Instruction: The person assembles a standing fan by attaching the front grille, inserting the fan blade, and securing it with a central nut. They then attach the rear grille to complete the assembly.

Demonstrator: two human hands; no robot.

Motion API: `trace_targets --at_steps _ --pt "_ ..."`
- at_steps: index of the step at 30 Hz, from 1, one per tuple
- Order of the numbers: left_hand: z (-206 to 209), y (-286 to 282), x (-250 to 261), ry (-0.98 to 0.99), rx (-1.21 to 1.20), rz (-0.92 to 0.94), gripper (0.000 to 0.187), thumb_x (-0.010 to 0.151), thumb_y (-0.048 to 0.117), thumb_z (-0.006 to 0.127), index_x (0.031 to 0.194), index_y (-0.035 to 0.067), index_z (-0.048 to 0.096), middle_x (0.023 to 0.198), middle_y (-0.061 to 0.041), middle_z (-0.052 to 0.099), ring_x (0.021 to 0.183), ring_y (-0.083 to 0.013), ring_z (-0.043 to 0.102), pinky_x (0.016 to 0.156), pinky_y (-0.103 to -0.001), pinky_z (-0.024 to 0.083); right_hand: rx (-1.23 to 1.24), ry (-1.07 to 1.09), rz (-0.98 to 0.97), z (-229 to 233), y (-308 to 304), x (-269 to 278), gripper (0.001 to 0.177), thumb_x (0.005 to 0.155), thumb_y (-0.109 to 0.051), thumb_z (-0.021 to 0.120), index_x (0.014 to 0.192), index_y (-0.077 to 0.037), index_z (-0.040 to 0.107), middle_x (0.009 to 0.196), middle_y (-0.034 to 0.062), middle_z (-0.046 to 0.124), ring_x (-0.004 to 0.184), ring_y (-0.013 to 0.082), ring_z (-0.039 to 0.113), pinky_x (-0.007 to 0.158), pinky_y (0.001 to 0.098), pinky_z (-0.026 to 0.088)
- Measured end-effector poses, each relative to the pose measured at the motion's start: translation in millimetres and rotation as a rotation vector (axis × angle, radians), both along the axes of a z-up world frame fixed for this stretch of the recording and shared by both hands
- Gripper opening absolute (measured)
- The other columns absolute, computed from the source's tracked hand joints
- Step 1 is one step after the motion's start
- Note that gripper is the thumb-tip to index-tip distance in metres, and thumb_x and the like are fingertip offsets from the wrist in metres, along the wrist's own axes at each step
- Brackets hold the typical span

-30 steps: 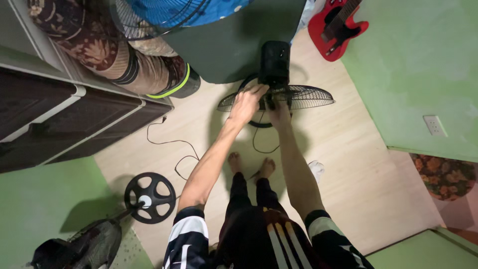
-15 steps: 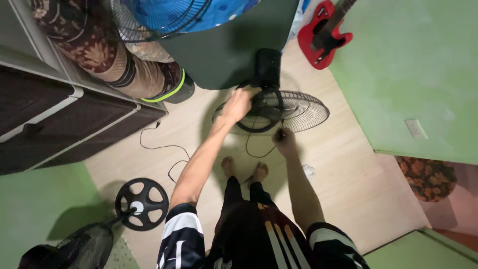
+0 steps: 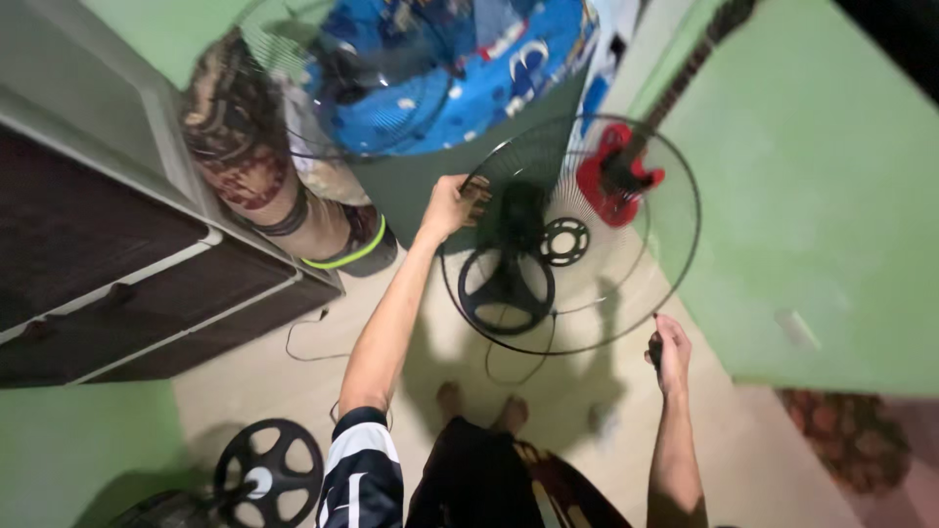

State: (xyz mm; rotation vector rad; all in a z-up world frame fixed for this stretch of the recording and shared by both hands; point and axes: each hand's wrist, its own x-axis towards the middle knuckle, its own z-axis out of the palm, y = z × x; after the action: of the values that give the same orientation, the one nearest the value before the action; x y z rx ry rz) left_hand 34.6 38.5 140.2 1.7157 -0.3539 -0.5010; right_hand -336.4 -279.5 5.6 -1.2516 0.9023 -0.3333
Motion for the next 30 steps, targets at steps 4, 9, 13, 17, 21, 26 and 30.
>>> trace_targets --at_steps 4,9,13,17,21,26,30 --pt "4.3 11.4 25.2 0.211 -0.226 0.119 0.025 0.096 0.0 0.048 0.116 0.003 0.063 0.098 -0.013 0.076 0.07 -0.0254 0.075 0.053 -0.039 0.062 0.147 -0.381 0.132 32.0 -5.3 39.7 0.051 0.105 -0.039 0.061 0.138 -0.001 0.057 0.07 -0.0037 0.045 0.056 0.0076 0.043 0.047 0.0233 0.036" --pt "13.7 57.6 53.8 0.221 -0.368 0.263 0.025 0.096 -0.001 0.041 0.117 -0.001 0.055 0.099 -0.022 0.072 0.072 -0.0341 0.075 0.053 -0.049 0.065 -0.054 -0.479 0.174 82.5 0.8 135.3 0.049 0.104 -0.032 0.058 0.141 0.001 0.055 0.076 -0.0016 0.051 0.063 0.0105 0.052 0.052 0.0258 0.044" --pt "27.5 111.3 89.8 0.197 -0.417 0.382 0.035 0.097 0.002 0.035 0.129 0.004 0.048 0.102 -0.023 0.072 0.073 -0.0357 0.076 0.054 -0.05 0.062 -0.145 -0.46 0.246 119.8 13.6 232.3 0.04 0.103 -0.028 0.06 0.132 -0.001 0.065 0.075 -0.002 0.052 0.061 0.0107 0.052 0.051 0.0257 0.042" --pt "38.6 169.8 140.1 0.098 -0.388 0.531 0.033 0.105 0.012 0.041 0.137 0.006 0.043 0.1 -0.024 0.071 0.072 -0.036 0.076 0.051 -0.049 0.063 -0.294 -0.357 0.344 147.1 41.7 336.9 0.027 0.103 -0.028 0.066 0.114 -0.004 0.072 0.076 -0.0028 0.059 0.06 0.0068 0.049 0.053 0.0229 0.037" --pt "30.9 218.9 205.7 0.031 -0.312 0.702 0.052 0.104 0.02 0.046 0.149 0.011 0.023 0.092 -0.025 0.072 0.065 -0.0334 0.074 0.048 -0.044 0.063 -0.465 -0.336 0.507 156.6 69.6 432.2 0.028 0.108 -0.029 0.067 0.093 -0.006 0.069 0.075 -0.0035 0.061 0.065 0.0045 0.052 0.06 0.0224 0.038" --pt "-11.6 267.8 277.3 -0.402 0.114 0.788 0.038 0.105 0.015 0.051 0.141 0.005 0.046 0.108 -0.025 0.072 0.095 -0.0412 0.07 0.079 -0.048 0.057 -0.49 -0.341 0.56 138.4 92.1 523.6 0.029 0.105 -0.024 0.065 0.086 -0.003 0.068 0.076 -0.0004 0.064 0.065 0.0066 0.054 0.06 0.0242 0.041" --pt "-28.9 287.9 307.8 -0.458 0.337 0.75 0.032 0.105 0.012 0.052 0.133 -0.002 0.06 0.123 -0.026 0.07 0.12 -0.0457 0.065 0.105 -0.049 0.05 -0.55 -0.312 0.608 122.3 101.3 563.9 0.024 0.104 -0.02 0.061 0.096 -0.001 0.073 0.078 0.0008 0.068 0.07 0.0064 0.059 0.065 0.0222 0.045"
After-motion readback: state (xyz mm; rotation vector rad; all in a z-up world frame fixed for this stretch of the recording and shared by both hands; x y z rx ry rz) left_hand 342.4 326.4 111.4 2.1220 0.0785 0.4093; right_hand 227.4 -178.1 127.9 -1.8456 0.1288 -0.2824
